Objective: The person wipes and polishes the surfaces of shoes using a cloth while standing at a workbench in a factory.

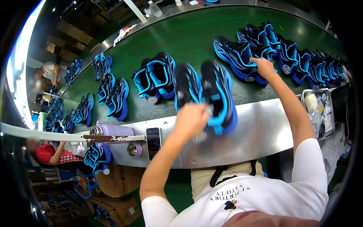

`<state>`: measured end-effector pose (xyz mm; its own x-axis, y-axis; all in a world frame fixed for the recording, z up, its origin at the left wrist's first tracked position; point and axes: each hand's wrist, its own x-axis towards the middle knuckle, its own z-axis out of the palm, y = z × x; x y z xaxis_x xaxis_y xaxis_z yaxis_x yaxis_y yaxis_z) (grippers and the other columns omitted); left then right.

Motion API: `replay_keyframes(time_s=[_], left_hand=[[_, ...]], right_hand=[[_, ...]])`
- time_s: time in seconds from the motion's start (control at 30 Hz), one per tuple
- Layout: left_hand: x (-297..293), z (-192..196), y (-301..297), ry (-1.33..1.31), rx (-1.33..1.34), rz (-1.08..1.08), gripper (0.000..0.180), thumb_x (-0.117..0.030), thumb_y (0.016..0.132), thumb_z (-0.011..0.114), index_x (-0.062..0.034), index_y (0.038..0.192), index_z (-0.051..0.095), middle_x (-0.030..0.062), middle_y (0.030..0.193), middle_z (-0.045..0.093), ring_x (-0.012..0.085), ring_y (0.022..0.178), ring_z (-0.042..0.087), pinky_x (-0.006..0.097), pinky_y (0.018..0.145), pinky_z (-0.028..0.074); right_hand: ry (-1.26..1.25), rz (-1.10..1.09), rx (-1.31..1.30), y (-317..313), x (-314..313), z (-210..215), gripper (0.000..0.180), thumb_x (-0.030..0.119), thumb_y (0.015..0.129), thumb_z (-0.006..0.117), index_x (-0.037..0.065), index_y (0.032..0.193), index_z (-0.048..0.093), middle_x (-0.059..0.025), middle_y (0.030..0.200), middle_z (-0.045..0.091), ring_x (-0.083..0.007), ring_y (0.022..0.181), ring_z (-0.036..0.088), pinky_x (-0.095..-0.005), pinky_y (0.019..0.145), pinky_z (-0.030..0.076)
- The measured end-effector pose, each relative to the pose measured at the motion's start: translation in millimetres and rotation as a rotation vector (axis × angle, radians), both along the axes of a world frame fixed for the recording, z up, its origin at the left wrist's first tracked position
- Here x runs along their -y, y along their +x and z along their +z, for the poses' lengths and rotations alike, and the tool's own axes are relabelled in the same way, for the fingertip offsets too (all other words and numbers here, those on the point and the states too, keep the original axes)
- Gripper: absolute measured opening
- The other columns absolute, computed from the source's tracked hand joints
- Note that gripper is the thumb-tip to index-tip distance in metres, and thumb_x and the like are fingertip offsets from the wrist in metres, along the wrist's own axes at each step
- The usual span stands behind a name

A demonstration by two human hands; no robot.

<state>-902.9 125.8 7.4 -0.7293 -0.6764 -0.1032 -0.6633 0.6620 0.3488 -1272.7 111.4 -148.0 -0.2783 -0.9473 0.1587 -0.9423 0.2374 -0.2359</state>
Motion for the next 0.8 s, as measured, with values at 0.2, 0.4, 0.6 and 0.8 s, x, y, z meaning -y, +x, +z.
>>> replay_keyframes(time_s=[0.2,0.4,0.6,0.8], left_hand=[[72,12,-16,-0.285,-0.247,0.216,0.022,-0.021,0.085,0.061,-0.0096,0.102,0.066,0.0166,0.086,0.065,0.0383,0.082,0.062,0.049,0.076,0.049],[175,-30,98,-0.285,0.594,0.370,0.062,-0.053,0.071,0.073,-0.0293,0.127,0.060,0.0185,0.111,0.064,0.0366,0.104,0.061,0.046,0.090,0.048],[167,-25,91,-0.095,0.397,0.297,0.051,-0.055,0.073,0.071,-0.0170,0.107,0.071,0.0130,0.094,0.071,0.0332,0.097,0.065,0.048,0.088,0.047],[11,10,48,-0.004,0.227,0.236,0.043,-0.048,0.076,0.070,-0.0068,0.087,0.070,0.0199,0.075,0.067,0.0394,0.075,0.065,0.047,0.068,0.051]], right_hand=[[-0.131,0.166,0.227,29,-29,45,0.052,0.002,0.081,0.059,0.024,0.128,0.057,-0.0145,0.098,0.055,-0.0334,0.088,0.058,-0.0406,0.079,0.049],[-0.190,0.347,0.436,53,-95,49,0.031,0.004,0.083,0.063,0.010,0.114,0.064,-0.0137,0.093,0.056,-0.0325,0.086,0.058,-0.0384,0.076,0.049],[0.007,0.375,0.599,89,-141,48,0.008,0.006,0.085,0.061,0.002,0.092,0.063,-0.0141,0.085,0.056,-0.0333,0.080,0.057,-0.0401,0.071,0.047],[0.094,0.366,0.723,101,-158,72,0.023,0.009,0.084,0.062,0.006,0.106,0.066,-0.0137,0.089,0.060,-0.0298,0.081,0.059,-0.0385,0.072,0.048]])
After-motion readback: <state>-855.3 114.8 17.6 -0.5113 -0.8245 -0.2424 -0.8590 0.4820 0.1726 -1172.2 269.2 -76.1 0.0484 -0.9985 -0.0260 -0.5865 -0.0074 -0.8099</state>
